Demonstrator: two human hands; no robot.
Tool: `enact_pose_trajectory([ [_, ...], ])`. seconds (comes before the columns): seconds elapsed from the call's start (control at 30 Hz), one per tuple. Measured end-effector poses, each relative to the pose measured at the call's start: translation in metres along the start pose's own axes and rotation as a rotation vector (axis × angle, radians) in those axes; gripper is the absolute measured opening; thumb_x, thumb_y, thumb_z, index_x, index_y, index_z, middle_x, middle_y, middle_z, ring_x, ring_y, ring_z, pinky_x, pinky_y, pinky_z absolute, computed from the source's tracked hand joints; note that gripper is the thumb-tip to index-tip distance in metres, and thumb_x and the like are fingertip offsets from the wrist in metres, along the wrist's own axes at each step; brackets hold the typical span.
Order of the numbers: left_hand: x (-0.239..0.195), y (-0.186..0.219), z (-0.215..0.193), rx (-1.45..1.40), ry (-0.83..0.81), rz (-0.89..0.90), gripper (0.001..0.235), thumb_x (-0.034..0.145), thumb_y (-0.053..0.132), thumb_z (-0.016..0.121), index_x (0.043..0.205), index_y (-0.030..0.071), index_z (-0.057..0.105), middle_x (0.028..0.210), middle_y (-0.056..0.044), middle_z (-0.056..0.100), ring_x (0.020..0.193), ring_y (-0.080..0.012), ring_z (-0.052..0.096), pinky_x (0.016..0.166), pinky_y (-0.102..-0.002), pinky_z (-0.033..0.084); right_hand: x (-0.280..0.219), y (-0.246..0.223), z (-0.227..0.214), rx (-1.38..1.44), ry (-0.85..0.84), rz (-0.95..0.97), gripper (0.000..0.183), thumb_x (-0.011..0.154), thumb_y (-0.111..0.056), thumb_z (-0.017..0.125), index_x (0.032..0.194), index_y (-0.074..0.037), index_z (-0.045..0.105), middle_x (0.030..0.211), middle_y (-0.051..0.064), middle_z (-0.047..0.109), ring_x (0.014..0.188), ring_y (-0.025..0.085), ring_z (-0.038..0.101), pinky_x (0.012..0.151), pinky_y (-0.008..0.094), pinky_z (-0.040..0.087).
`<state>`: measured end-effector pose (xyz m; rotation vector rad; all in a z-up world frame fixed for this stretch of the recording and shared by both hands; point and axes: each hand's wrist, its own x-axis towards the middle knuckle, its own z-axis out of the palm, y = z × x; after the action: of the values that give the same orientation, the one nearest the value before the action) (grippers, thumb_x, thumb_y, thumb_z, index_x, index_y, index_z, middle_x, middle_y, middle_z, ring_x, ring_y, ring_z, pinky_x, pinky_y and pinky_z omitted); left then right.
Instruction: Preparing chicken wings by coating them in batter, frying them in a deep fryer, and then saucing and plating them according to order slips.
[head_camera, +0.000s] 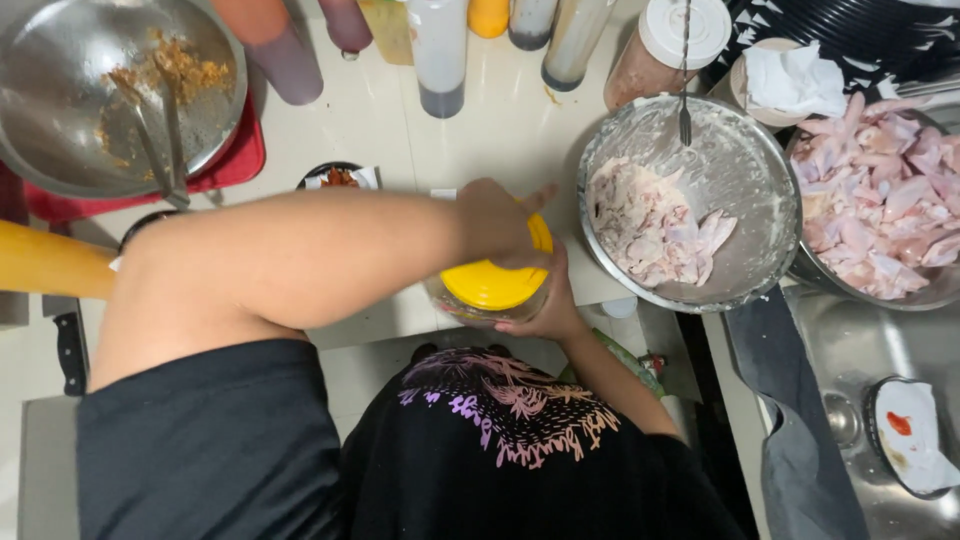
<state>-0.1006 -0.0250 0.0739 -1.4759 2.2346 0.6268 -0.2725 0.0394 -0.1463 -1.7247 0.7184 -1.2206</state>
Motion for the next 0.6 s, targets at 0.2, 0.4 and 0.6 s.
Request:
enact_pose_trajectory([
  [0.2, 0.019, -0.024, 0.003, 0.646, -0.044, 0.318, 0.095, 0.086, 0.027, 0.074, 0.153, 0.061, 0.015, 0.172, 0.011, 0.014, 0.154, -0.0443, 0.022, 0.113, -0.083, 0.017, 0.003, 0.014, -0.024, 0.013, -0.176, -0.082, 0.172, 0.031, -0.027, 0.111, 0.159, -0.008, -0.002, 0.156, 0.023, 0.031, 0.144, 0.038, 0.034, 0.122, 0.06, 0.027],
  [0.4, -0.046, -0.012, -0.03, 1.099, 0.013, 0.763, 0.101, 0.078, 0.022, 0.084, 0.144, 0.06, 0.017, 0.161, 0.007, 0.022, 0.149, -0.0333, 0.03, 0.113, -0.074, 0.034, 0.022, 0.01, -0.047, -0.256, -0.429, 0.016, 0.188, 0.023, -0.036, 0.11, 0.156, -0.009, -0.021, 0.148, 0.021, 0.05, 0.137, 0.045, 0.044, 0.117, 0.059, 0.037],
  [0.6, -0.044, -0.007, -0.025, 0.038, -0.101, 0.039, 0.124, 0.073, 0.091, 0.058, 0.166, 0.033, 0.0, 0.143, -0.019, 0.058, 0.127, -0.049, 0.057, 0.109, -0.069, 0.038, -0.018, 0.074, -0.023, 0.066, -0.187, -0.025, 0.175, 0.029, -0.02, 0.111, 0.157, -0.018, -0.009, 0.137, 0.018, 0.055, 0.129, 0.032, 0.049, 0.113, 0.045, 0.043],
])
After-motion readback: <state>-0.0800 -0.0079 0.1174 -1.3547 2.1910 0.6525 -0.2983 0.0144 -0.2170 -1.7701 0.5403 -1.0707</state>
